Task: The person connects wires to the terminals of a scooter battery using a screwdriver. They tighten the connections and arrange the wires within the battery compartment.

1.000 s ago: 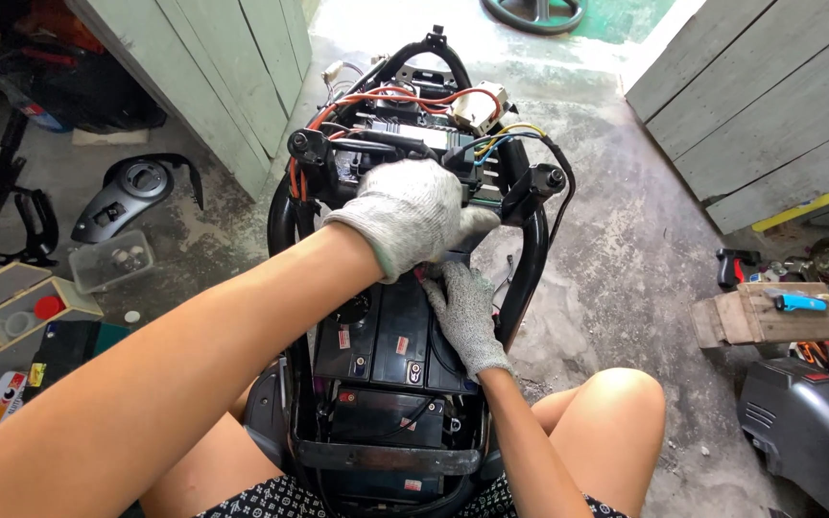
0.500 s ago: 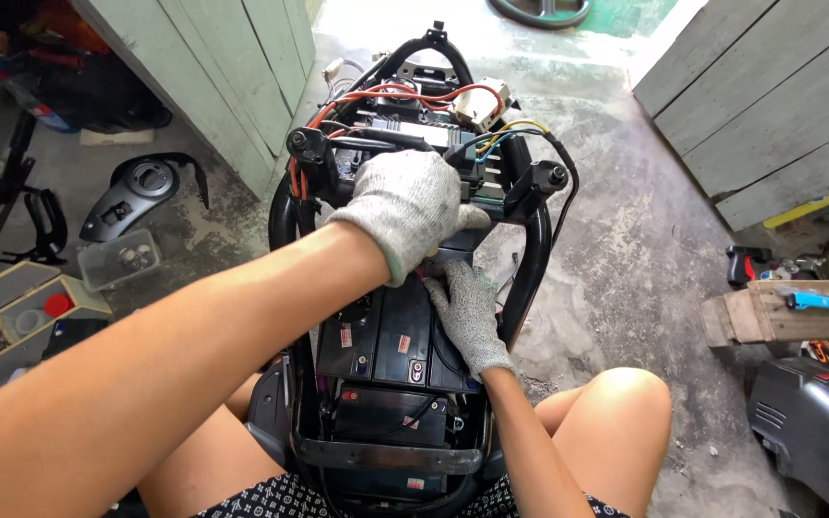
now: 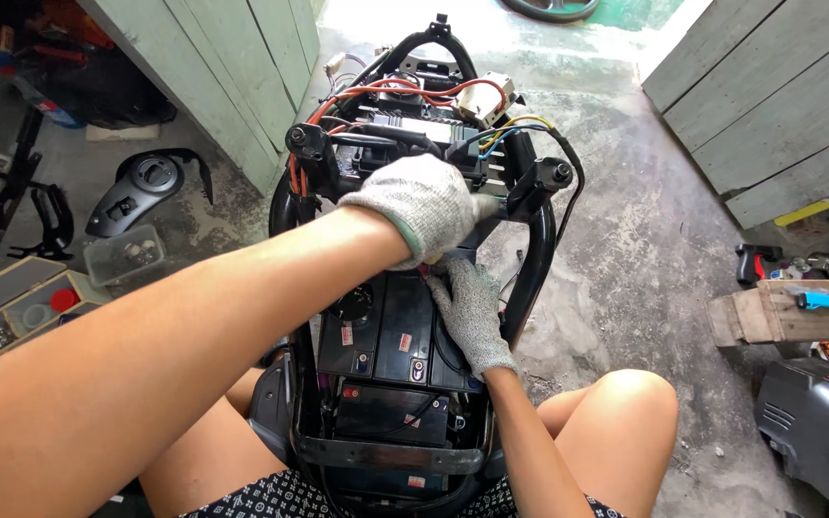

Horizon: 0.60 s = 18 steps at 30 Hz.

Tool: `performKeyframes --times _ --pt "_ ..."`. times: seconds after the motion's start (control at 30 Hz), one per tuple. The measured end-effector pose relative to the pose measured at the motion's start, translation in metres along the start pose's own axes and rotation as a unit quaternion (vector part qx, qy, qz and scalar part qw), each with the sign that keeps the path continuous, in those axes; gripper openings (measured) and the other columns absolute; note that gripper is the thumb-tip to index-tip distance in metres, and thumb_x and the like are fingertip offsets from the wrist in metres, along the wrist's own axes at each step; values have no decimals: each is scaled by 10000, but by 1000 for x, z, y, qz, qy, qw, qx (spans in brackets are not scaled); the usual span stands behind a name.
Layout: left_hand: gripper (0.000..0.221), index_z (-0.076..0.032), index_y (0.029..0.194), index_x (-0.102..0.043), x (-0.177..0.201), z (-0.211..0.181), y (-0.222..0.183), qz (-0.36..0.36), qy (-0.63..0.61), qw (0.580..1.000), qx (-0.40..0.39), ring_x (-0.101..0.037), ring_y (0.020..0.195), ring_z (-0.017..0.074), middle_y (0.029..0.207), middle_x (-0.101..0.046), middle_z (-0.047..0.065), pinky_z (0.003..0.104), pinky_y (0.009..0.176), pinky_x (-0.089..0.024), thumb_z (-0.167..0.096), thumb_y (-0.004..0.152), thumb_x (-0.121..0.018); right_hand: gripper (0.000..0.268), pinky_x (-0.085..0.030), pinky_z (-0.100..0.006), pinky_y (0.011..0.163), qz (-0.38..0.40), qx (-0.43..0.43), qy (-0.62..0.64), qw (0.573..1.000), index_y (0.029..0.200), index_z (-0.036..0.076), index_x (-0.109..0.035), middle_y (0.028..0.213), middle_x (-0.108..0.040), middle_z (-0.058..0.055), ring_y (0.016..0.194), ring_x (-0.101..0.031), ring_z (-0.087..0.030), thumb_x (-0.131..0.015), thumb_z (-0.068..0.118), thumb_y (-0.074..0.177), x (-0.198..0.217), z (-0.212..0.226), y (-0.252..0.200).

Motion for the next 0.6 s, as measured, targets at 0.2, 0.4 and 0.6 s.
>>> performKeyframes --times 0.2,0.4,0.6 --pt "251 -83 1000 -780 8 -7 0 7 -5 1000 24 -753 913 359 966 -748 184 492 775 -612 -217 823 -664 246 -459 -523 870 18 -13 3 1000 1076 72 -697 1052 -718 -141 1008 -650 -383 -683 279 943 -3 -2 3" --pt "471 -35 994 -789 16 -1 -8 35 -126 988 80 -736 924 363 942 -752 226 455 884 -569 -489 911 -695 254 -456 -529 871 9 -1 -3 1000 1066 67 -700 1050 -709 -156 1006 -647 -387 -686 289 944 0 0 4" --pt "350 -92 998 -791 8 -9 1 84 -74 991 67 -746 922 361 977 -752 188 463 841 -594 -383 829 -696 242 -446 -540 859 13 7 -24 1000 1046 64 -703 1011 -705 -163 987 -637 -399 -692 278 934 -1 0 5"
Point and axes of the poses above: each hand's wrist, its own y-axis towards the middle knuckle, its own x-axis out of the back of the hand, z = x × y, the point moved 7 cm from there along y, towards the middle knuckle
